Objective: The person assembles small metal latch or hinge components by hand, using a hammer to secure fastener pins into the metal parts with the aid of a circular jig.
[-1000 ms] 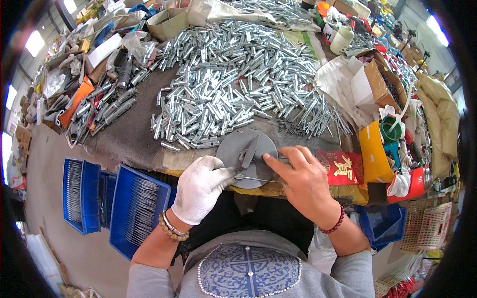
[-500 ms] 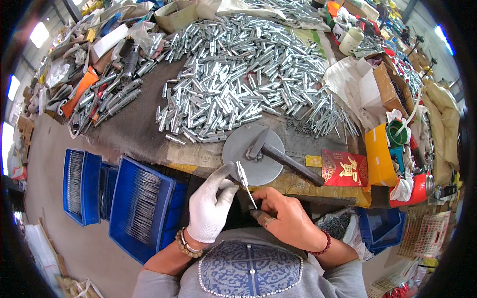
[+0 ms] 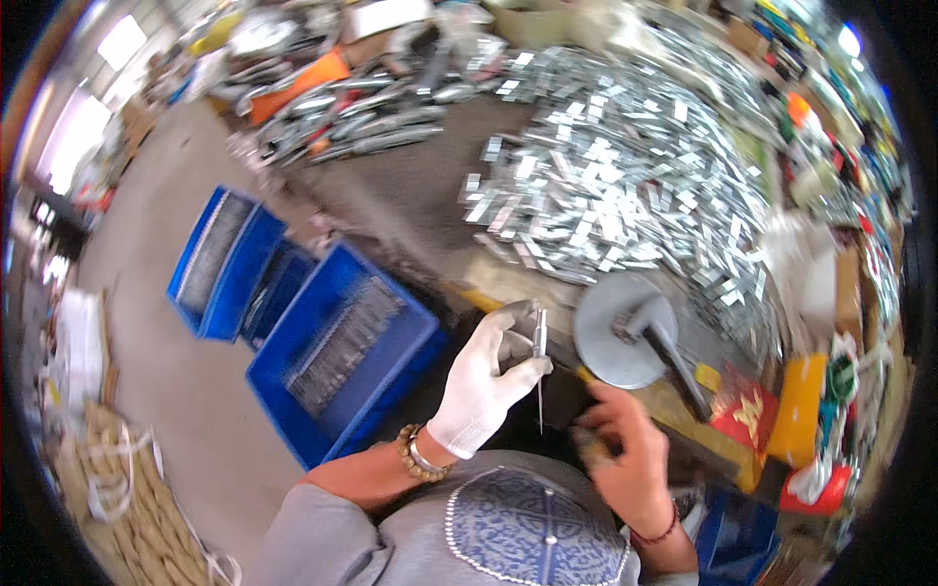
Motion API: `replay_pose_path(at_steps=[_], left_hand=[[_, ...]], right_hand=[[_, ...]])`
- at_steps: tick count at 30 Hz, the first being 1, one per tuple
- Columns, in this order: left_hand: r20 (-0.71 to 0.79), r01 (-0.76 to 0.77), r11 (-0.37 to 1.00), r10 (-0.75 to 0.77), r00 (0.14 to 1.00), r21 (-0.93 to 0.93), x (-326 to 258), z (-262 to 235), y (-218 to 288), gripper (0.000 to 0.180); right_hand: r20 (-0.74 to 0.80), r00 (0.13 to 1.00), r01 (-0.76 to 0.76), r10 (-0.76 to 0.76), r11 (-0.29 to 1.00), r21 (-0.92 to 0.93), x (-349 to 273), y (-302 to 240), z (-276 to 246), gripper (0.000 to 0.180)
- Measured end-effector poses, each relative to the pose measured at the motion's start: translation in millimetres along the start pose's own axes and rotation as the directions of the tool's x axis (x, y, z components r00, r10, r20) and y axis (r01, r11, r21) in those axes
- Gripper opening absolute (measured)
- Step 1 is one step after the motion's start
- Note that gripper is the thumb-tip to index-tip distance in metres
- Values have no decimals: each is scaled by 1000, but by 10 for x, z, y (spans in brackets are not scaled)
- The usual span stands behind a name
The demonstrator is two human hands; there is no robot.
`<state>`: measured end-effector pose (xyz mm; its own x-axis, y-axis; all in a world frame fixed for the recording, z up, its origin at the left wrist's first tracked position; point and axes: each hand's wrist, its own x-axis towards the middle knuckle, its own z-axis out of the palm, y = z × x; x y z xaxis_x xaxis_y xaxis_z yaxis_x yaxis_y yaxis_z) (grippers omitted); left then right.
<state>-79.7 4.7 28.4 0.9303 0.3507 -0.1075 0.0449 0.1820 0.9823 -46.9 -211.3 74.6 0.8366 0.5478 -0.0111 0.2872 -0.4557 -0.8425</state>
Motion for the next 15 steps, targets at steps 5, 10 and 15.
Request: replay_pose_path(at_steps=[5, 10, 15], left_hand=[[-342, 82, 980, -16, 940, 179, 78, -937, -230, 63], [-704, 233, 953, -31, 709, 193, 88, -2297, -1240, 62], [-777, 329, 926, -65, 626, 187, 365, -3025, -1970, 62]], right_hand=[[-395, 899, 143, -189, 979, -143, 17, 509, -65, 61], [-437, 843, 211, -313, 940, -267, 59, 826, 32, 68], [-458, 837, 202, -300, 947, -252, 95, 816, 100, 63]])
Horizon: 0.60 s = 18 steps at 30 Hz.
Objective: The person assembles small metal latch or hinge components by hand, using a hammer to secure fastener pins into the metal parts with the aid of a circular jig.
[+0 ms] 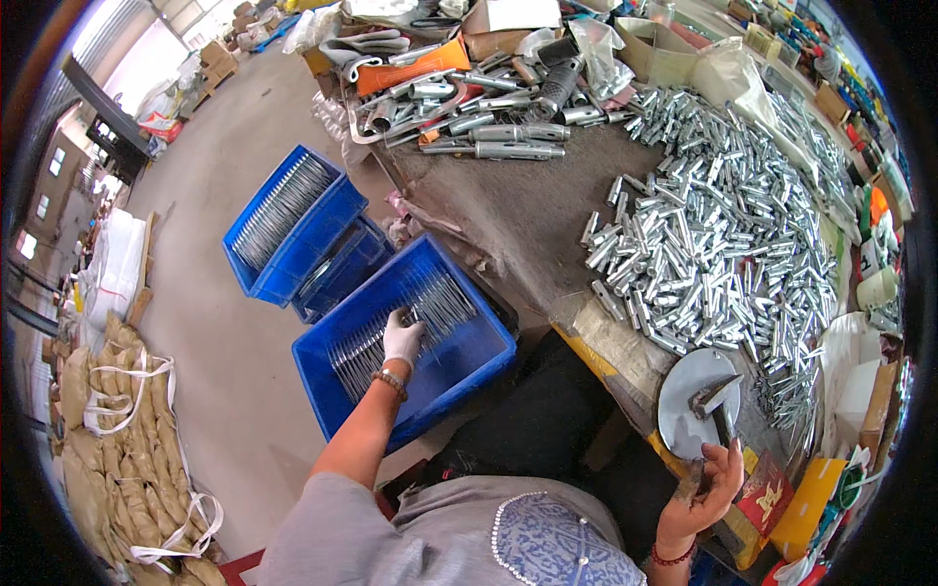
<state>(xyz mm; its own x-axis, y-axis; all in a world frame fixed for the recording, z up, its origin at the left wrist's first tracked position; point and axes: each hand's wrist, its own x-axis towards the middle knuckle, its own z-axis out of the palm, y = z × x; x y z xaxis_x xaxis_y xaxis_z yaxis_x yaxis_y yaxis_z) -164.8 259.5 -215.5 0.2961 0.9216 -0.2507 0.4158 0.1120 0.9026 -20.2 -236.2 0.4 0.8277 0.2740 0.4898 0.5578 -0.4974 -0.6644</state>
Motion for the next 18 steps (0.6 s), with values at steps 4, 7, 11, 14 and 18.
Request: replay_pose_path(at_steps=[4, 7, 11, 14, 18], left_hand=[[-113, -10, 982, 32, 993, 188, 438, 26, -271, 60], [-86, -16, 982, 32, 996, 186, 528, 139, -240, 57], [-148, -43, 827, 151, 977, 561, 518, 77, -79, 55], [-218, -114, 816, 282, 934, 566, 522, -119, -98, 58], [-254, -452, 848, 519, 816, 278, 347, -56, 571, 30]], right_hand=[[4, 1000, 0, 0, 1000, 24, -27, 21, -2, 62], [15, 999, -42, 41, 999, 16, -31, 11, -34, 60], [-5, 1000, 26, -27, 998, -50, -3, 5, -50, 66], [4, 997, 76, -76, 996, -40, 82, -48, 7, 61], [-6, 987, 158, -158, 987, -21, 147, -46, 47, 64]])
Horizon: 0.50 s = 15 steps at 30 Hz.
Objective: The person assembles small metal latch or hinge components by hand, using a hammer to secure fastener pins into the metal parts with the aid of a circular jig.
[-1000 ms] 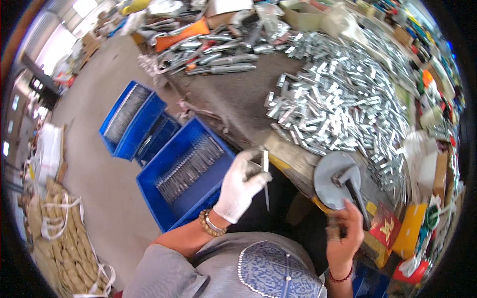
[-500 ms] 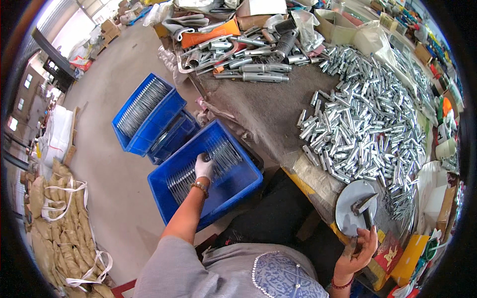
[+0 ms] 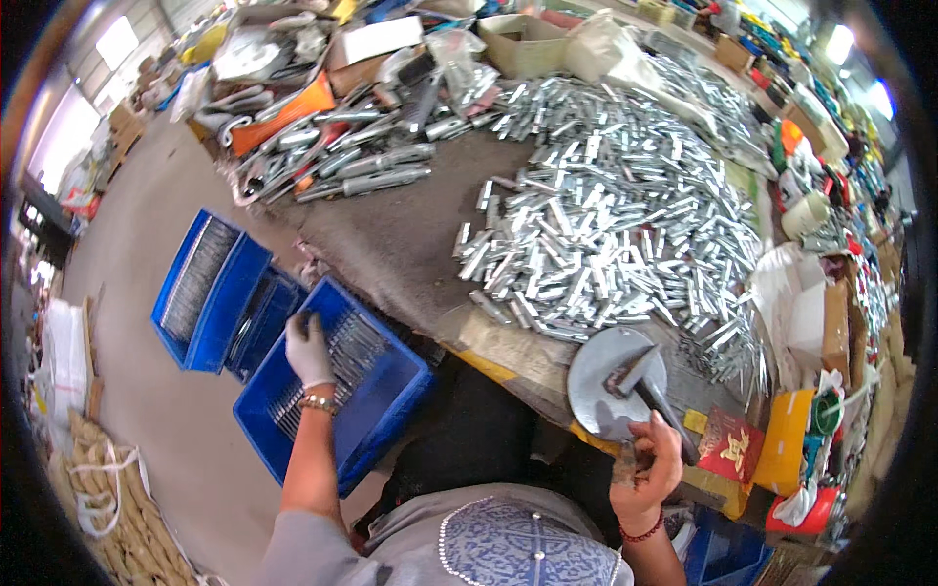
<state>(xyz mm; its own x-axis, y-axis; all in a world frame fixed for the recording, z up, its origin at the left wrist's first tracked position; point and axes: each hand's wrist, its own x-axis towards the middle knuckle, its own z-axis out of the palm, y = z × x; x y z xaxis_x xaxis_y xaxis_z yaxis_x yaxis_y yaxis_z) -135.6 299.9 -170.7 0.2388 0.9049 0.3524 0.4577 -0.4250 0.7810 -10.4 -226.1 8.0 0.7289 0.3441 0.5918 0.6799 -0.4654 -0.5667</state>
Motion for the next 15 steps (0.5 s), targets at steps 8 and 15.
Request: replay_pose_path(at_steps=[8, 15], left_hand=[[425, -677, 700, 697, 578, -228, -543, -235, 3009, 36], [553, -775, 626, 676, 487, -82, -613, 21, 3168, 38]], right_hand=[[26, 996, -87, 86, 995, 51, 83, -97, -160, 46], [79, 994, -91, 79, 984, 151, 91, -201, -456, 43]])
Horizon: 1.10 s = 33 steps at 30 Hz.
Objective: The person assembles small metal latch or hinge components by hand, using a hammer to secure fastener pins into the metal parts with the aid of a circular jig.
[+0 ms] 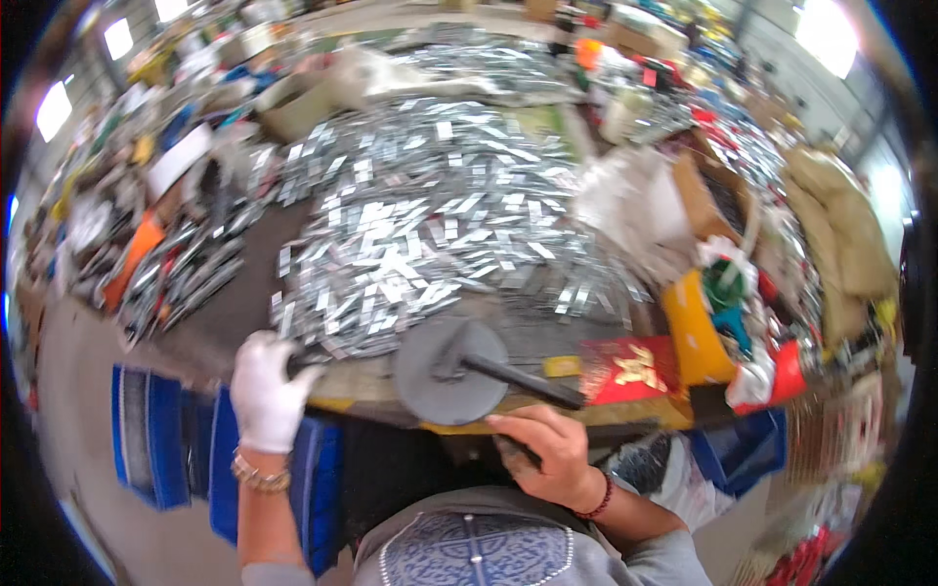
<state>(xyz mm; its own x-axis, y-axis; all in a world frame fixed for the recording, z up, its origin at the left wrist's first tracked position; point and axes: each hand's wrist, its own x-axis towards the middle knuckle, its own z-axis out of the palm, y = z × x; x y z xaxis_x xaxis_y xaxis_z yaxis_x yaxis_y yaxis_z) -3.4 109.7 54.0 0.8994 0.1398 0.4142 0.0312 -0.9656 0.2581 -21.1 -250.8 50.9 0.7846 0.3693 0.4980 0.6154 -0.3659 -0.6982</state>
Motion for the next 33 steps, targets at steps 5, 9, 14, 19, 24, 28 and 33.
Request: replay_pose_path(at_steps=[5, 9, 14, 19, 24, 28, 33], left_hand=[[108, -32, 980, 54, 993, -197, 13, -23, -41, 24], [150, -44, 982, 72, 986, -184, -37, -32, -64, 20], [67, 29, 893, 1, 998, -448, -117, -24, -15, 17], [444, 445, -21, -101, 890, -895, -219, -121, 645, 53], [607, 602, 285, -80, 791, -746, -135, -118, 1019, 25], [199, 26, 661, 189, 962, -750, -164, 125, 1121, 16], [88, -161, 810, 253, 963, -564, -162, 184, 1054, 19]], right_hand=[[-47, 999, 3, -13, 981, -194, 57, 47, -472, 40], [-229, 954, -287, 196, 823, -490, 256, 446, -925, 32], [-250, 882, -450, 399, 559, -696, 446, 986, -1197, 28], [-244, 869, -457, 430, 510, -728, 531, 1261, -1108, 27], [-282, 907, -422, 314, 682, -597, 476, 1110, -1122, 22], [-3, 969, -238, 248, 925, -297, 496, 411, -839, 29], [271, 958, -19, 95, 962, -272, 379, 120, -337, 34]])
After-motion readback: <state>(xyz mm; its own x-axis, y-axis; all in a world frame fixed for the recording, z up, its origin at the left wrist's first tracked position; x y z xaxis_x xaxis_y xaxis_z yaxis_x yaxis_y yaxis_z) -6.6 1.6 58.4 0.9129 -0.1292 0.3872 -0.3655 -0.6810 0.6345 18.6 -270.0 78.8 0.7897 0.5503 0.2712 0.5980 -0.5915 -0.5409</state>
